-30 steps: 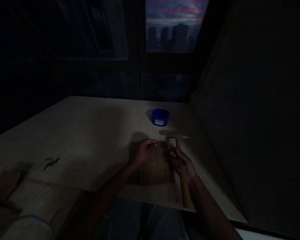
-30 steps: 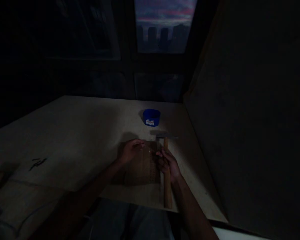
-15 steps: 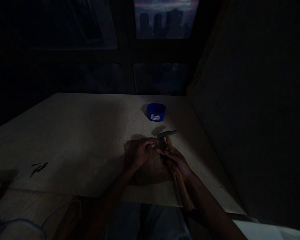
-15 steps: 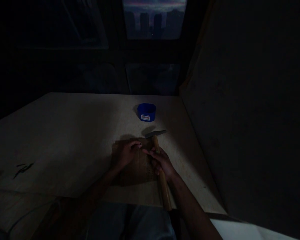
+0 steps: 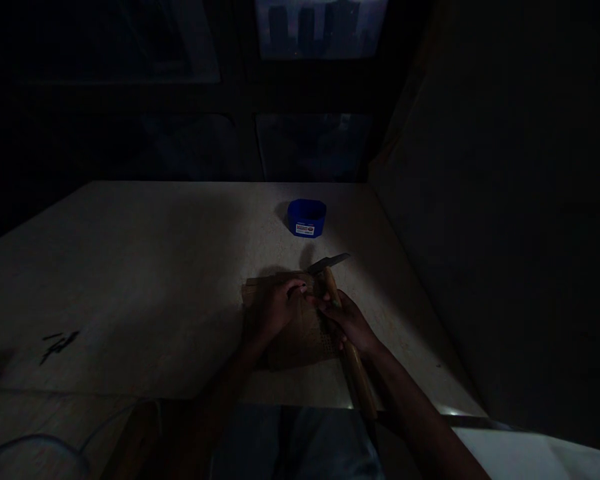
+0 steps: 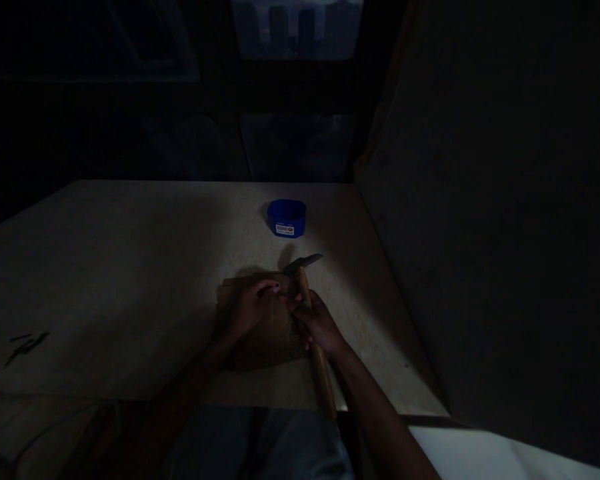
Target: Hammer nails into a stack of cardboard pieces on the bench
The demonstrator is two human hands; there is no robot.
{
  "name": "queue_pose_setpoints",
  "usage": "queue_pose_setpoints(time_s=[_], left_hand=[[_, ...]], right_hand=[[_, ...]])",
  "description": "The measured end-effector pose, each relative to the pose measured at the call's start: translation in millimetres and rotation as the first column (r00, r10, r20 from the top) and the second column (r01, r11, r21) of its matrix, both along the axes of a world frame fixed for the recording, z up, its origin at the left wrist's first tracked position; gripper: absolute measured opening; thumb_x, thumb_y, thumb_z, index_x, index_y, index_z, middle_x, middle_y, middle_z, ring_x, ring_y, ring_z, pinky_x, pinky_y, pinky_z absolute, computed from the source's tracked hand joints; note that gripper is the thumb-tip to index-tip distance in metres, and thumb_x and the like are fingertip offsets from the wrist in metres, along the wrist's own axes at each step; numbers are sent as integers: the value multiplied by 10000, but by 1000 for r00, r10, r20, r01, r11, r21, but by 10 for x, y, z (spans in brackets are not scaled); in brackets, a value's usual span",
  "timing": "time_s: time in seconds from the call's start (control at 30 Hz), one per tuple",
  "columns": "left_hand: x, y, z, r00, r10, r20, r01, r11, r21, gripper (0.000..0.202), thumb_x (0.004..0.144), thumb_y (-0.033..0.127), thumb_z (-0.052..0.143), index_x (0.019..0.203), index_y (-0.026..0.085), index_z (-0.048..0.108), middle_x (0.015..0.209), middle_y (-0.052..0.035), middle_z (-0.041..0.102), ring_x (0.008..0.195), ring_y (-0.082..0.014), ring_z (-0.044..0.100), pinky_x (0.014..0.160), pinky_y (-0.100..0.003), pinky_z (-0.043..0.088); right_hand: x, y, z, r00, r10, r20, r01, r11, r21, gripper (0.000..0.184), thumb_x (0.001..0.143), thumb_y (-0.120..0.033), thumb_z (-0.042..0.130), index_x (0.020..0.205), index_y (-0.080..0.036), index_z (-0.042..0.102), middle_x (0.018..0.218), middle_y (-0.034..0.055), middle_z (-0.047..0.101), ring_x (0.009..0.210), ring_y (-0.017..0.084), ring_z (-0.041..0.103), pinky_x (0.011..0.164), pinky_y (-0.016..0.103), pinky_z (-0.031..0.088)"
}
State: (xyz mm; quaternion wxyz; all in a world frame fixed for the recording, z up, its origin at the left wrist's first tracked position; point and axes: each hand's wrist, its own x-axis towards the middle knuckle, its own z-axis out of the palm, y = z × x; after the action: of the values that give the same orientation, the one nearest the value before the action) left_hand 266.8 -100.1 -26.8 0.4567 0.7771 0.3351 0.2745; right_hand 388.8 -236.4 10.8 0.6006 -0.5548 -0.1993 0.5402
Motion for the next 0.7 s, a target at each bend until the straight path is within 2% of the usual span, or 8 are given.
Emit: queue_pose_setpoints(time_s=[0.13,0.4,0.53,0.7], left_hand=[[-10,-16,-49,999,37,-8,-37,999,19,233,934,255,568,1088,205,735,1116,-83,768,1050,-229,716,970,-398,545],[-47,-38,-18,999,2,-36,-3,1000,-8,239,926,281,600,1097,243,763,1154,-71,765,1082,-245,717,989,-415,554],[-42,-53,16,999,-18,-31,17,999,-51,228,920,290,610,1076,244,769,1139,-57,772,1072,-237,720,983,-391,556],[0,-64,-7,999,29,33,-26,997,-73,215,884,241,650,1078,226,742,1103,-53,776,1003,-207,729,924,-348,570]], right_hand=[[-14,6,34,1000,4,19,-4,1000,-14,564,670,-538,820,933,-251,412,595,-112,641,265,21,303,231,146,304],[0,11,-22,1000,-3,-11,3,1000,22,576,670,-543,832,931,-245,414,873,-24,758,274,-3,321,228,149,326],[-10,1,-36,1000,0,12,0,1000,23,547,696,-539,817,926,-246,416,837,-29,756,264,0,322,223,143,312],[5,0,-85,998,-22,67,17,997,71,529,715,-572,786,951,-229,460,818,-16,757,246,10,353,220,144,284]])
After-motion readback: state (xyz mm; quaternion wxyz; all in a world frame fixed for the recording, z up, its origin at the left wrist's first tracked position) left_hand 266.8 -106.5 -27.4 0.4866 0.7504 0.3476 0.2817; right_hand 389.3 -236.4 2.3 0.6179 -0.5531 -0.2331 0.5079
